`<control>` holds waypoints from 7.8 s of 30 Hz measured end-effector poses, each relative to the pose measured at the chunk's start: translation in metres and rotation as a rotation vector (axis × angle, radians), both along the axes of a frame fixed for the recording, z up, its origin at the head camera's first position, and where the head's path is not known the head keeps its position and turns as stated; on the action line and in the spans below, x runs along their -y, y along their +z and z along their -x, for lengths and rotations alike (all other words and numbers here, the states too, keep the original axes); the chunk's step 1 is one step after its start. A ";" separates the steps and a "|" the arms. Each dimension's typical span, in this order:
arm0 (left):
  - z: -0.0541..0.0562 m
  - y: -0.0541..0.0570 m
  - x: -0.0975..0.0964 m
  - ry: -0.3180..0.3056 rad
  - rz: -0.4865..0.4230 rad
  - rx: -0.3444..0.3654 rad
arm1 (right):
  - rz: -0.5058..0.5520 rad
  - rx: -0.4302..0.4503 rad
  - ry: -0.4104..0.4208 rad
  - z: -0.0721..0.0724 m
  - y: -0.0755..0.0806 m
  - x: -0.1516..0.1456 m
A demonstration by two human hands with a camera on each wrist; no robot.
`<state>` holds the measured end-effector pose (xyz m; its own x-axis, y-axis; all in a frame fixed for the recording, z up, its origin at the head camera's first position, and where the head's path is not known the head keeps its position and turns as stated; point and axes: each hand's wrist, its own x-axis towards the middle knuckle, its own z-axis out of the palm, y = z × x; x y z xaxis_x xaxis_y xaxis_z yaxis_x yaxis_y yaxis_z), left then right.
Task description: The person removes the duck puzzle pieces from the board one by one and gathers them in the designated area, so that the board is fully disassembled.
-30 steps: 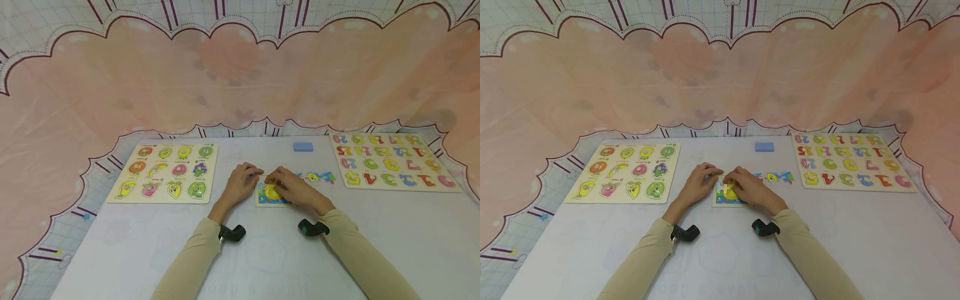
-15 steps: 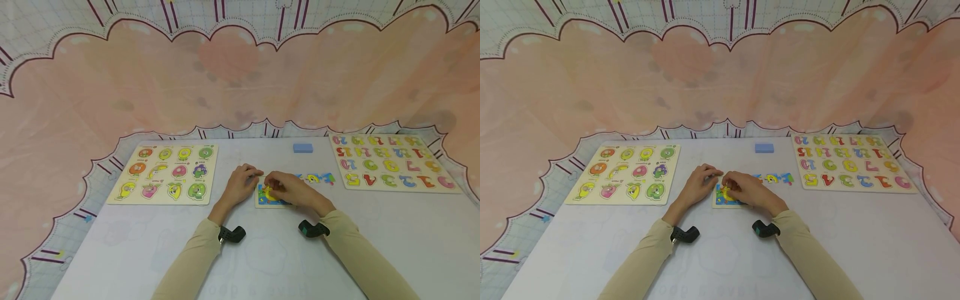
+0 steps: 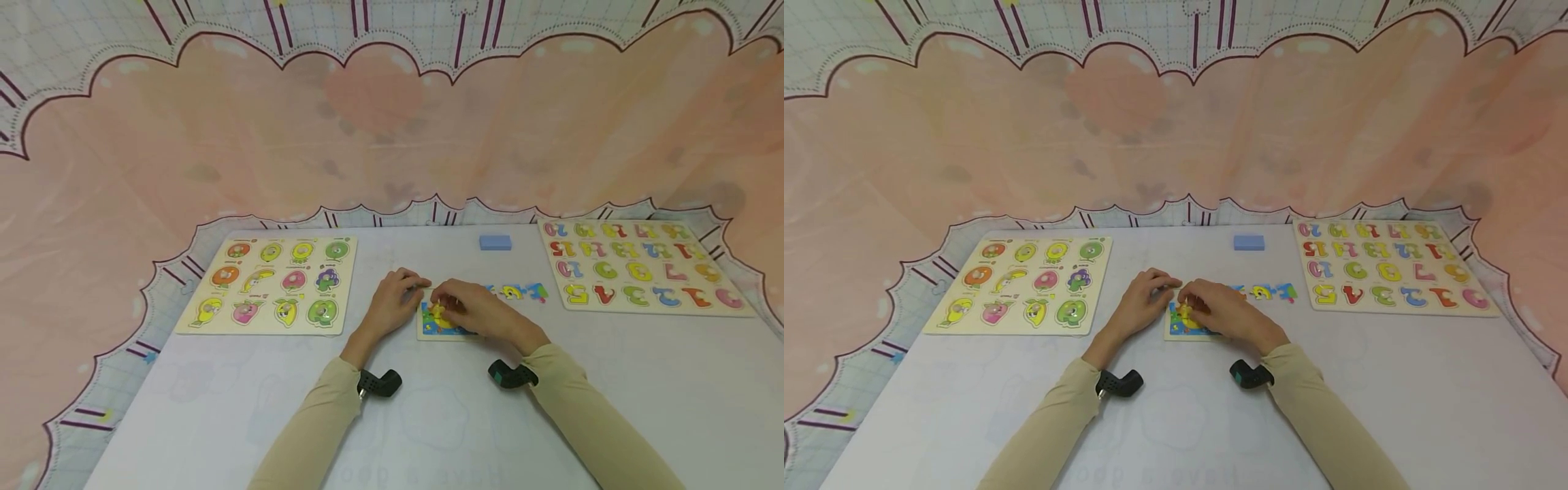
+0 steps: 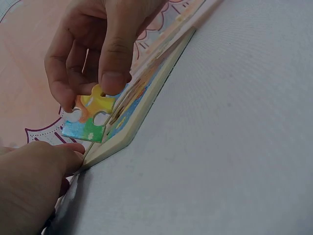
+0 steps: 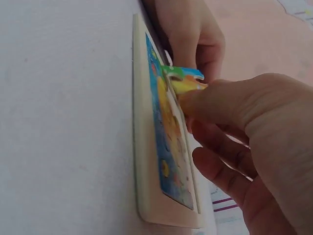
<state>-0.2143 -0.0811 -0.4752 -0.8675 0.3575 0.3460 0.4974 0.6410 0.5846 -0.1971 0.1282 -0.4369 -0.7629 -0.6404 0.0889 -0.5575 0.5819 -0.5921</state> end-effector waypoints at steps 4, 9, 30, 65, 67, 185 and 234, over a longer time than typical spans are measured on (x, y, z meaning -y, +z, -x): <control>-0.001 0.001 0.000 0.003 -0.002 0.004 | 0.004 0.038 -0.034 0.001 0.004 -0.005; -0.001 0.000 0.000 0.005 -0.006 0.003 | 0.027 0.049 -0.026 0.007 0.009 -0.016; 0.000 -0.002 0.000 0.012 -0.003 0.015 | 0.018 0.180 -0.020 0.013 0.017 -0.045; -0.001 -0.001 -0.001 0.013 0.002 -0.003 | -0.060 0.323 0.036 0.019 0.019 -0.087; -0.001 -0.001 -0.001 0.012 0.003 0.003 | -0.064 0.330 0.035 0.019 0.018 -0.088; 0.001 -0.001 -0.003 0.005 -0.009 0.030 | 0.027 0.020 -0.082 0.007 0.008 -0.033; 0.000 -0.001 0.001 0.002 -0.011 0.018 | -0.010 0.016 -0.156 -0.006 0.000 -0.110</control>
<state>-0.2143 -0.0823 -0.4763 -0.8740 0.3522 0.3347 0.4858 0.6350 0.6006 -0.1912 0.2381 -0.4370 -0.8546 -0.5146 0.0700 -0.4502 0.6669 -0.5938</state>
